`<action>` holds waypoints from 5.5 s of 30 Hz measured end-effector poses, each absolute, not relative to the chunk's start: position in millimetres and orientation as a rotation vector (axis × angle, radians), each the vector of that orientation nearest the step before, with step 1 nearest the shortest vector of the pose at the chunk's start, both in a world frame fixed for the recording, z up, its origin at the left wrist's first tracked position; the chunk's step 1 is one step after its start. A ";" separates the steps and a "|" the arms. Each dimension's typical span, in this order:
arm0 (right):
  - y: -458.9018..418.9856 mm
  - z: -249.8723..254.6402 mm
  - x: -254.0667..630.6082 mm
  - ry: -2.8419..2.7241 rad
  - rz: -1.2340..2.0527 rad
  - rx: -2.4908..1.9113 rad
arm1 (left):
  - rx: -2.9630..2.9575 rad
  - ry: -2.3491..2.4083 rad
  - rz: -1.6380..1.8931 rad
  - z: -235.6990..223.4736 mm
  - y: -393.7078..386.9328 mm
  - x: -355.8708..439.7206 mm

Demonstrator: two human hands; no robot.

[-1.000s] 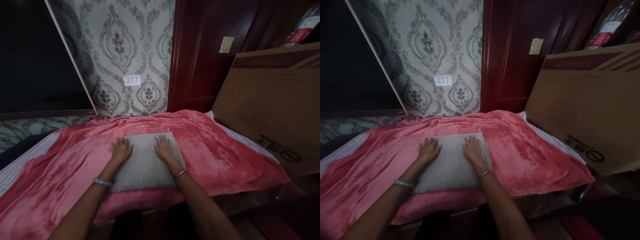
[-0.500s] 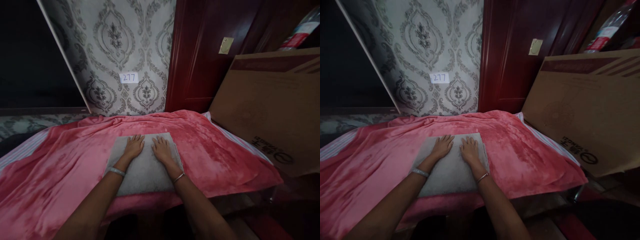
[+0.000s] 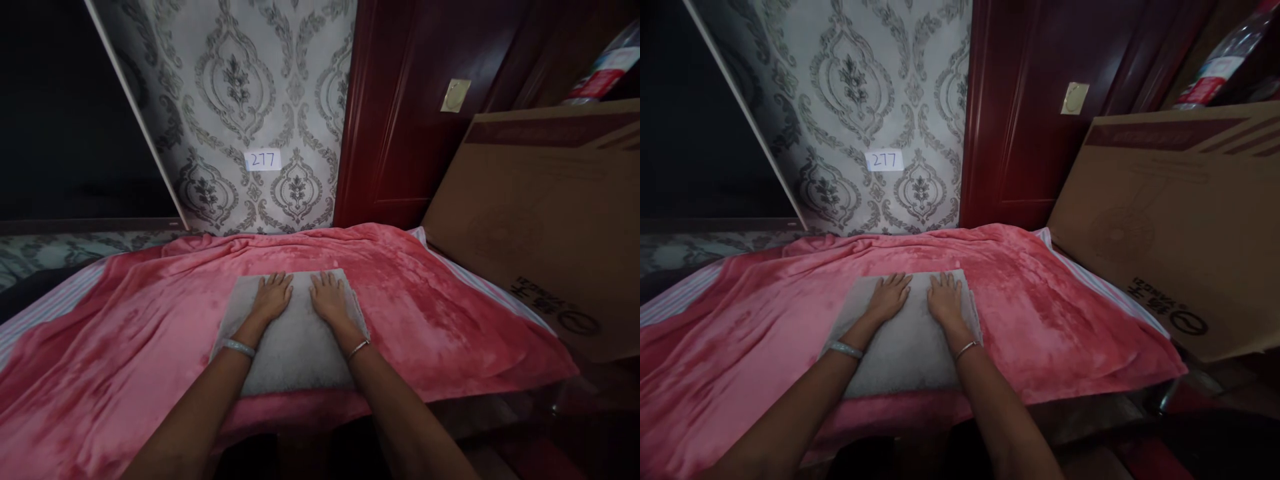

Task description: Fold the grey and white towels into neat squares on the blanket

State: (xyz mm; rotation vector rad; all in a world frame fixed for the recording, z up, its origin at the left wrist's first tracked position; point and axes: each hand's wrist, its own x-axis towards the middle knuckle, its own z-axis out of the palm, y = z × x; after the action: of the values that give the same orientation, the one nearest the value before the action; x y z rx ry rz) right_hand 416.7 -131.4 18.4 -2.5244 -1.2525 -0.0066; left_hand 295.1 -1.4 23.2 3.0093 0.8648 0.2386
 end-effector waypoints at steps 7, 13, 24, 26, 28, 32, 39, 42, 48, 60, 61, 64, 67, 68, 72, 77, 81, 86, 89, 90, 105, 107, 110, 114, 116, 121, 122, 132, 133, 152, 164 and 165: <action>-132.0 12.8 415.7 -1.252 -0.035 -2.519 | 2.976 0.840 0.419 18.9 1.1 292.7; -131.9 13.4 415.9 -1.241 -0.023 -2.514 | 3.028 0.516 0.313 19.1 -0.5 289.3; -132.1 14.0 415.3 -1.239 -0.050 -2.527 | 2.989 0.742 0.320 17.9 -3.1 290.7; -132.4 14.4 415.1 -1.233 -0.049 -2.524 | 2.973 0.809 0.315 18.9 -2.1 289.3; -132.9 14.5 414.9 -1.230 -0.053 -2.519 | 2.966 0.881 0.311 20.7 0.2 286.3; -133.6 14.2 414.8 -1.229 -0.058 -2.516 | 2.958 1.041 0.234 27.6 8.2 274.0; -134.5 15.2 413.8 -1.226 -0.044 -2.506 | 2.849 1.224 0.080 35.5 24.8 238.5; -135.0 15.6 413.5 -1.227 -0.034 -2.500 | 2.825 1.250 0.076 32.2 26.7 220.7; -134.8 13.8 414.0 -1.241 -0.064 -2.507 | 2.803 1.219 0.099 22.8 16.4 187.4; -133.7 11.0 413.7 -1.251 -0.113 -2.530 | 2.814 1.195 0.252 28.2 -20.7 174.8; -133.7 10.8 413.7 -1.252 -0.110 -2.530 | 2.833 1.120 0.279 29.1 -30.4 179.2; -133.9 9.9 413.6 -1.255 -0.111 -2.525 | 2.856 0.844 0.270 26.6 -57.5 194.0; -134.5 8.7 413.0 -1.255 -0.127 -2.519 | 2.886 0.704 0.245 16.6 -75.0 205.3; -134.6 8.7 412.8 -1.256 -0.129 -2.519 | 2.901 0.687 0.265 12.6 -77.6 207.2; -133.5 14.4 414.3 -1.271 -0.073 -2.532 | 2.928 0.645 0.368 1.0 -76.2 206.8; -143.4 23.2 419.4 -1.347 0.126 -2.540 | 2.921 0.653 0.360 1.2 -72.2 203.6; -171.3 12.3 412.8 -1.417 0.090 -2.480 | 2.917 0.654 0.359 4.1 -74.0 205.3; -191.6 -1.5 402.0 -1.413 -0.055 -2.415 | 2.926 0.679 0.320 7.2 -76.2 206.7; -190.6 -0.3 401.0 -1.408 -0.048 -2.407 | 2.924 0.690 0.299 10.6 -77.5 206.4; -189.8 0.7 401.1 -1.408 -0.043 -2.406 | 2.917 0.695 0.288 12.0 -78.6 207.0; -191.5 1.3 400.5 -1.391 -0.049 -2.384 | 2.958 0.570 0.273 2.0 -112.2 229.3; -191.5 1.0 400.8 -1.386 -0.045 -2.382 | 2.959 0.574 0.252 3.4 -111.5 228.6; -191.4 0.7 401.0 -1.382 -0.039 -2.380 | 2.958 0.585 0.206 5.5 -110.2 227.6; -191.5 0.4 401.3 -1.381 -0.050 -2.385 | 2.971 0.595 0.266 1.4 -99.2 216.3; -191.6 0.0 401.6 -1.382 -0.055 -2.389 | 2.983 0.633 0.317 -3.2 -88.9 204.2; -191.5 -1.3 402.7 -1.392 -0.050 -2.398 | 3.007 0.790 0.419 -12.2 -62.0 167.1; -191.5 -1.3 402.7 -1.394 -0.051 -2.401 | 3.008 0.821 0.439 -13.1 -58.1 160.8; -192.2 1.1 400.0 -1.381 -0.042 -2.412 | 2.921 1.056 0.426 -15.7 -43.1 136.6; -192.2 1.3 399.7 -1.380 -0.046 -2.416 | 2.920 1.049 0.426 -15.6 -43.1 136.2; -191.8 3.4 399.8 -1.376 -0.048 -2.403 | 2.881 0.821 0.319 39.3 -73.7 220.3; -191.9 0.4 400.5 -1.373 -0.060 -2.374 | 3.003 0.720 0.192 14.8 -71.0 255.2; -192.0 0.3 400.7 -1.374 -0.060 -2.369 | 3.009 0.725 0.184 14.9 -70.9 255.0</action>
State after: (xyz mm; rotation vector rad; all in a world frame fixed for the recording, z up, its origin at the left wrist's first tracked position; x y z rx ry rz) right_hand 400.7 -192.0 0.3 -2.3691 -1.3740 -0.0602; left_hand 255.0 -70.9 14.9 3.0091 0.7248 0.1842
